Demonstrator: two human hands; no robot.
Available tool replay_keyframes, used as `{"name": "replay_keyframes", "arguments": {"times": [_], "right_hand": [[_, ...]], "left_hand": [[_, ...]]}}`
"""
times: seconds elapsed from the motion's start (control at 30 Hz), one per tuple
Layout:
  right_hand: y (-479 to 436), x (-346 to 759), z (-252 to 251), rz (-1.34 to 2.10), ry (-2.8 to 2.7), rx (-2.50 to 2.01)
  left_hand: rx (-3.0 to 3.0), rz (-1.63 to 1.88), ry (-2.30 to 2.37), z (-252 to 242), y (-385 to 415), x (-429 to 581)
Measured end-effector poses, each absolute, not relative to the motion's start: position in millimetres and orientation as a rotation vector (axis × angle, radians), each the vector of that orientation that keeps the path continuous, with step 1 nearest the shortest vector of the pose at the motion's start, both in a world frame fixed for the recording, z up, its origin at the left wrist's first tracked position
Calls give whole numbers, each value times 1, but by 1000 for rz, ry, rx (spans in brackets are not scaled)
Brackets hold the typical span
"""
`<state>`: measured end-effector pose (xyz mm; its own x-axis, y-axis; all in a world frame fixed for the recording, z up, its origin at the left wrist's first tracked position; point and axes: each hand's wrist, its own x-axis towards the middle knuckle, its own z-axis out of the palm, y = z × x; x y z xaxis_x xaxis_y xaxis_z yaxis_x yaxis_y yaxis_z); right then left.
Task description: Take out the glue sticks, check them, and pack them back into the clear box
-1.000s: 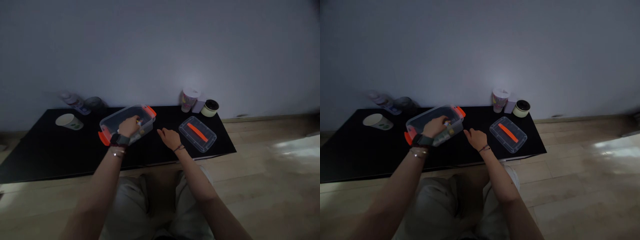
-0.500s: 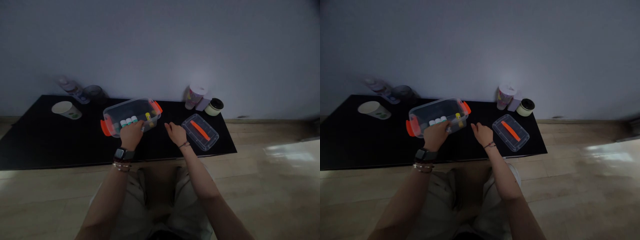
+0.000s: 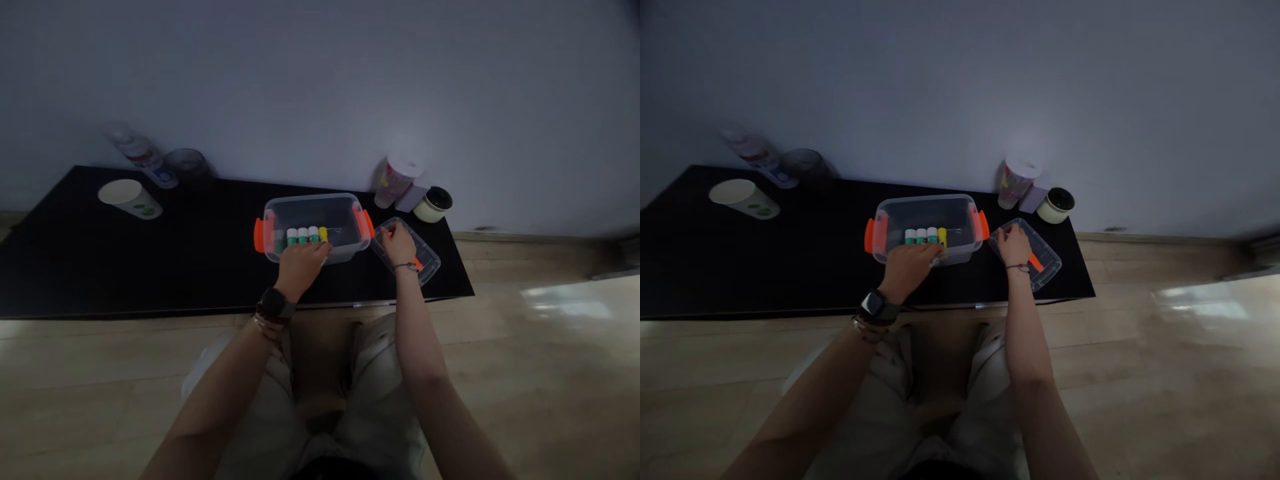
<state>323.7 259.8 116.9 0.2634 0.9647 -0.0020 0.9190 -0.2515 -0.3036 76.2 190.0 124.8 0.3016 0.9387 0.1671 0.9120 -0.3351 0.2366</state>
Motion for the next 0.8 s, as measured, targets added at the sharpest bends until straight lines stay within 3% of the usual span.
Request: {"name": "replay_keyframes", "arguments": {"times": [0.37,0.63,0.8], "right_hand": [[268,389,83,361,-1758,-2633],[271,408,67,329,-1837,-2560],[259,414,88,172,-1709,-2477]], "left_hand": [[2656,484,1493,128,178,90],[2325,1045,1564,134,175,58],[1888,1389,1666,115,182,34]]}}
